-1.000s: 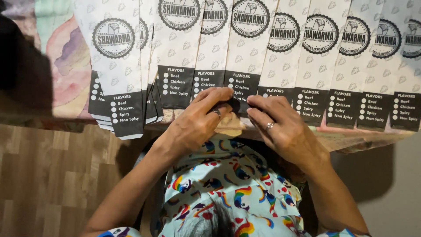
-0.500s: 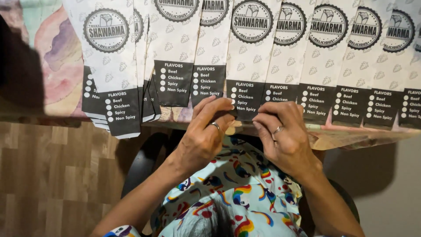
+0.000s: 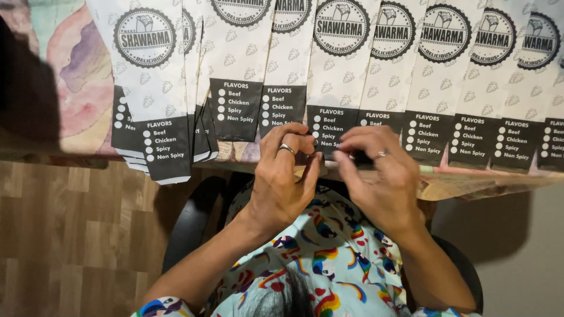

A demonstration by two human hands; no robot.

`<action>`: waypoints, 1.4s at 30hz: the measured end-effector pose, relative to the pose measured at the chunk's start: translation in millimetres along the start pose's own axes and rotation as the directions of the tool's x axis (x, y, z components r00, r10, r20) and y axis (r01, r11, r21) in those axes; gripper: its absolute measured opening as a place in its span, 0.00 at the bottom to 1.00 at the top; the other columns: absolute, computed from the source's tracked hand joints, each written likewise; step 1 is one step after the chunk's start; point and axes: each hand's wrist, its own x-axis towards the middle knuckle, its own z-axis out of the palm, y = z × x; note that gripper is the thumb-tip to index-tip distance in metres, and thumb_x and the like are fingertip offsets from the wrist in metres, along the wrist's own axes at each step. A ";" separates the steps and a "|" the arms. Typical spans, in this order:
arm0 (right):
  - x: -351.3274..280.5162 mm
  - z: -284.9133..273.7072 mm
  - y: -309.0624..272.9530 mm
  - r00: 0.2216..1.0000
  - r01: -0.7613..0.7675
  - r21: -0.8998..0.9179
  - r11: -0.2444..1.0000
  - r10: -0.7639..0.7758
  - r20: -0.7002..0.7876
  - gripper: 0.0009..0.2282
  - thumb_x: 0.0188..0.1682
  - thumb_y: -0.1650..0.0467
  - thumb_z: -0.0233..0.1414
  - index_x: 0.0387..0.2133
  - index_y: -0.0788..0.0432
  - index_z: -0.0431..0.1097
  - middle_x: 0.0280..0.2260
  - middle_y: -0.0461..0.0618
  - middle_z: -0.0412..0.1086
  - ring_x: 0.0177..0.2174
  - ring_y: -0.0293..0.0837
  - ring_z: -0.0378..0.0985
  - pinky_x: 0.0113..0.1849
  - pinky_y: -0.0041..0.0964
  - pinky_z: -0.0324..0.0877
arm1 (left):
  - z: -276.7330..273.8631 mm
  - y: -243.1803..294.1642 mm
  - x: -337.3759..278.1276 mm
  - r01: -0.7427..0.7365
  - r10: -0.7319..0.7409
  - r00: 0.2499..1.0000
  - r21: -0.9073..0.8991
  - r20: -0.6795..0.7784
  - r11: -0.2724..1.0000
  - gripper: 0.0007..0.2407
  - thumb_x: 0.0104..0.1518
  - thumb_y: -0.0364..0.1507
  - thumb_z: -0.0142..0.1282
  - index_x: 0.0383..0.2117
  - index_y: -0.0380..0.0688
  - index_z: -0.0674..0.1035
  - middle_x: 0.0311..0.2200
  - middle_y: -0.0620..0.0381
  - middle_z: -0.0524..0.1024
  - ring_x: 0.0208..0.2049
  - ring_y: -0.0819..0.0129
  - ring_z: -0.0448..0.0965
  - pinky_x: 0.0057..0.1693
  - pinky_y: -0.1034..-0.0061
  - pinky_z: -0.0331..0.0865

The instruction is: Manually assembling paper shawarma wraps by stacking them, applying glue to the edges, and folding them.

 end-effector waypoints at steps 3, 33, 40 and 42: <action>-0.9 6.7 2.7 1.000 -0.009 0.068 0.998 0.008 0.011 0.05 0.48 0.77 0.64 0.29 0.63 0.74 0.33 0.54 0.74 0.35 0.54 0.78 0.41 0.40 0.72 | -5.7 3.8 2.9 0.053 -0.052 0.998 -0.022 0.027 0.998 0.08 0.55 0.16 0.61 0.29 0.39 0.73 0.32 0.52 0.75 0.48 0.54 0.79 0.57 0.61 0.72; 1.8 -7.2 -4.3 0.984 -0.136 0.017 0.991 0.133 0.120 0.07 0.45 0.82 0.61 0.31 0.60 0.76 0.33 0.51 0.77 0.36 0.53 0.81 0.40 0.42 0.75 | -3.6 -24.6 -17.2 -0.124 0.118 0.989 -0.066 -0.086 0.990 0.07 0.60 0.14 0.49 0.39 0.34 0.78 0.41 0.49 0.77 0.47 0.53 0.80 0.60 0.62 0.69; 12.2 4.5 -14.5 0.996 0.040 -0.005 0.999 -0.039 0.081 0.05 0.48 0.81 0.60 0.34 0.61 0.77 0.39 0.54 0.77 0.40 0.55 0.81 0.41 0.44 0.75 | -70.8 -44.9 19.0 -0.296 0.274 0.945 0.109 0.180 0.949 0.05 0.63 0.17 0.50 0.40 0.34 0.78 0.44 0.46 0.78 0.49 0.57 0.80 0.62 0.64 0.66; 18.9 13.6 -19.0 0.993 0.103 0.003 0.995 -0.103 0.065 0.05 0.48 0.80 0.62 0.35 0.63 0.77 0.41 0.57 0.77 0.41 0.57 0.81 0.42 0.45 0.76 | -75.3 -45.8 25.9 -0.316 0.297 0.930 0.057 0.216 0.947 0.04 0.63 0.18 0.51 0.38 0.33 0.78 0.41 0.47 0.79 0.47 0.58 0.81 0.61 0.65 0.67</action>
